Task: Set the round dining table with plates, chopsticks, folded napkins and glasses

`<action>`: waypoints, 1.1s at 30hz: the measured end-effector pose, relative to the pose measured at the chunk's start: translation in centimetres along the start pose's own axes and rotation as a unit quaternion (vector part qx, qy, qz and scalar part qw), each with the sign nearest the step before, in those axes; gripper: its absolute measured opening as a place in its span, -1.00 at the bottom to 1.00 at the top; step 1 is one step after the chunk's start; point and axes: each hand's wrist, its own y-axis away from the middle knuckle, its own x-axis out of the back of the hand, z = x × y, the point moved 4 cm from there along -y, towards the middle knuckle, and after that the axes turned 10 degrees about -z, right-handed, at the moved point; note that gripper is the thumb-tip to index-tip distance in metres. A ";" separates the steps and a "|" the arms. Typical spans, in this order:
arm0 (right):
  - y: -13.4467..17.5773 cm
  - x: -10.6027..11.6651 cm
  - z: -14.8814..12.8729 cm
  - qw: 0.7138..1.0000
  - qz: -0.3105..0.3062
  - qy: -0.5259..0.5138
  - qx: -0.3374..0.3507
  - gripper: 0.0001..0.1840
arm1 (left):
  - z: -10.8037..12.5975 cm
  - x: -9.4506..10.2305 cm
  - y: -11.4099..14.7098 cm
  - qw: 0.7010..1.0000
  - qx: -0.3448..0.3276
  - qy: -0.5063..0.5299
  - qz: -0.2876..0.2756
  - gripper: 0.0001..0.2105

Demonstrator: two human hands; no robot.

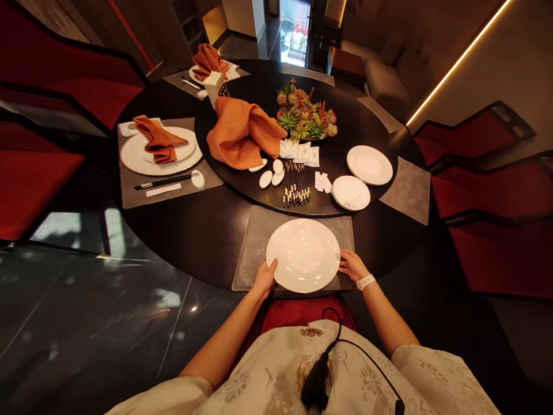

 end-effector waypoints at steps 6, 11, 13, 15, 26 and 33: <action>-3.9 -1.7 -0.8 0.996 0.024 -0.022 0.079 -0.76 | -1.6 0.2 -0.2 1.000 0.007 0.023 0.014 -0.67; -6.9 -2.1 -1.0 0.989 0.045 -0.037 0.138 -0.67 | -1.8 0.5 0.0 0.993 0.034 -0.104 0.045 -0.71; -7.5 -1.7 -0.7 0.981 0.076 -0.040 0.172 -0.62 | -1.7 1.2 0.1 0.972 0.091 -0.214 0.032 -0.69; -7.7 -1.2 -0.5 0.974 0.112 -0.017 0.194 -0.58 | -1.1 2.2 0.0 0.932 0.120 -0.342 0.009 -0.61; -7.3 -2.1 0.6 0.980 0.094 0.056 0.163 -0.71 | 1.8 4.3 -1.4 0.878 -0.026 -0.463 0.116 -0.83; -9.9 2.2 -7.1 0.973 0.147 0.058 0.166 -0.68 | 4.2 4.6 1.7 0.808 -0.050 -0.549 0.209 -0.58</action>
